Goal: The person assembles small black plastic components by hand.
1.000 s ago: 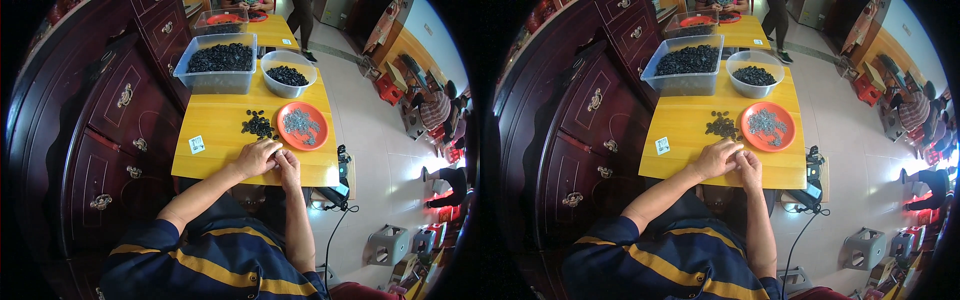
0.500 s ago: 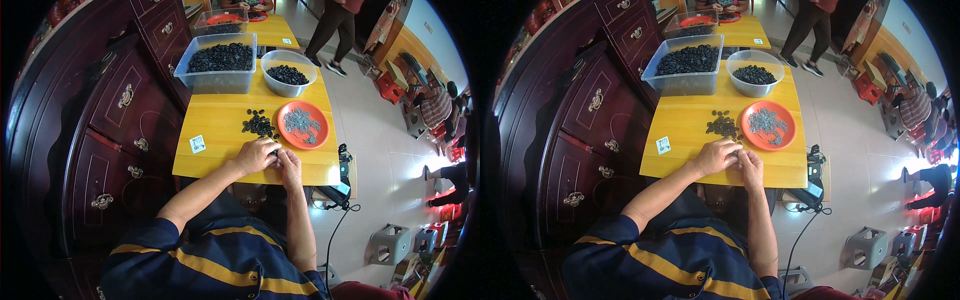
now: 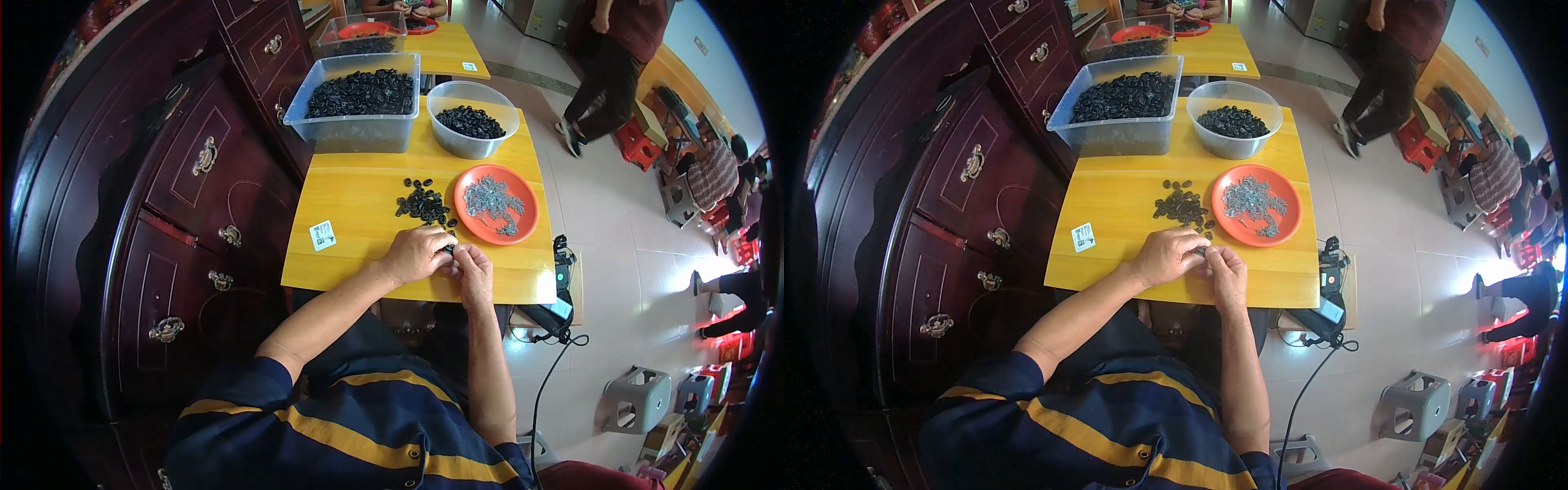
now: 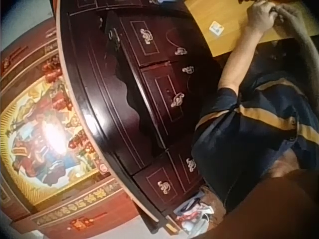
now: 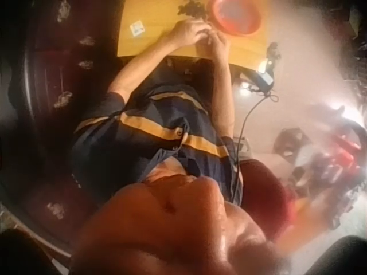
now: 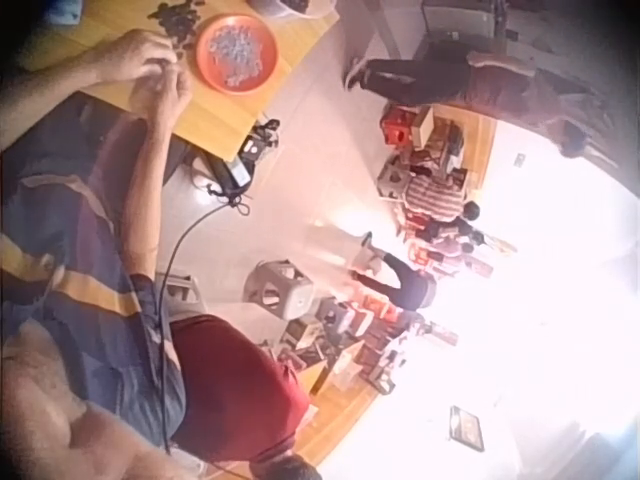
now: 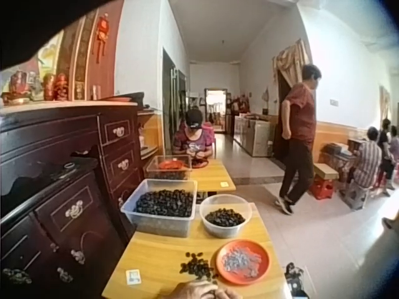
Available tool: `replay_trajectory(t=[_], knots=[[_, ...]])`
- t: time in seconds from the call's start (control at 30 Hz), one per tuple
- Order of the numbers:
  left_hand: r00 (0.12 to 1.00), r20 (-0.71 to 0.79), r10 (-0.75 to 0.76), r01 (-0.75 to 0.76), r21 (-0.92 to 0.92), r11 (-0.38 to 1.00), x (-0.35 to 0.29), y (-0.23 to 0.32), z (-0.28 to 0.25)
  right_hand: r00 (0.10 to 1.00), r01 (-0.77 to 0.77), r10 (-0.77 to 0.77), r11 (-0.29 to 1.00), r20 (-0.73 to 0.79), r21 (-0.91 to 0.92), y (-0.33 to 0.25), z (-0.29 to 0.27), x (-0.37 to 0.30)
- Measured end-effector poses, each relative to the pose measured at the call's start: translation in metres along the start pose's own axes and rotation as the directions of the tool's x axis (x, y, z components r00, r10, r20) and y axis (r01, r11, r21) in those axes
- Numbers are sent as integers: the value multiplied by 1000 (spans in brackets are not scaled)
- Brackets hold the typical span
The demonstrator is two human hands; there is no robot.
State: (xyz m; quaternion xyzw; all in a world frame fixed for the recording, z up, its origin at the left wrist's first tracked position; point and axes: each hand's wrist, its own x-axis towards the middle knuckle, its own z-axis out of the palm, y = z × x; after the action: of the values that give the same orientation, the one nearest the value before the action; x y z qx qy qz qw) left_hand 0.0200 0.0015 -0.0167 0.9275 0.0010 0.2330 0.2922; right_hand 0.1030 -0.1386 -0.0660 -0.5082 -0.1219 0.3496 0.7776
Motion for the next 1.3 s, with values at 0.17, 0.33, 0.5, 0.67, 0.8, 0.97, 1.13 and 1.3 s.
replay_trajectory(t=[0.17,0.33,0.5,0.67,0.8,0.97,1.13,1.3], knots=[[1000,-3,31,-31,1,1000,0,-2,-4,999,34,-34,998,-9,-62,-4,6,-3],[996,-60,73,-74,-22,997,-1,0,-1,999,32,-33,994,-4,-105,5,-9,-1],[997,-60,45,-48,-41,998,-5,-2,-2,1000,17,-19,997,-23,-79,-2,3,-4],[999,-50,-15,12,-57,998,-6,-1,-1,999,27,-29,996,-15,-85,2,1,-3],[999,-40,5,-8,-59,998,-5,-5,2,999,33,-33,995,-6,-97,2,-2,-4],[999,-39,1,-5,-96,995,-4,-5,0,999,26,-28,998,-29,-65,0,5,-3],[1000,-11,-29,26,-203,979,-2,-8,-5,997,76,-71,991,41,-109,8,-4,3],[999,29,-21,25,-149,988,1,-7,-8,995,85,-81,994,53,-66,5,1,2]])
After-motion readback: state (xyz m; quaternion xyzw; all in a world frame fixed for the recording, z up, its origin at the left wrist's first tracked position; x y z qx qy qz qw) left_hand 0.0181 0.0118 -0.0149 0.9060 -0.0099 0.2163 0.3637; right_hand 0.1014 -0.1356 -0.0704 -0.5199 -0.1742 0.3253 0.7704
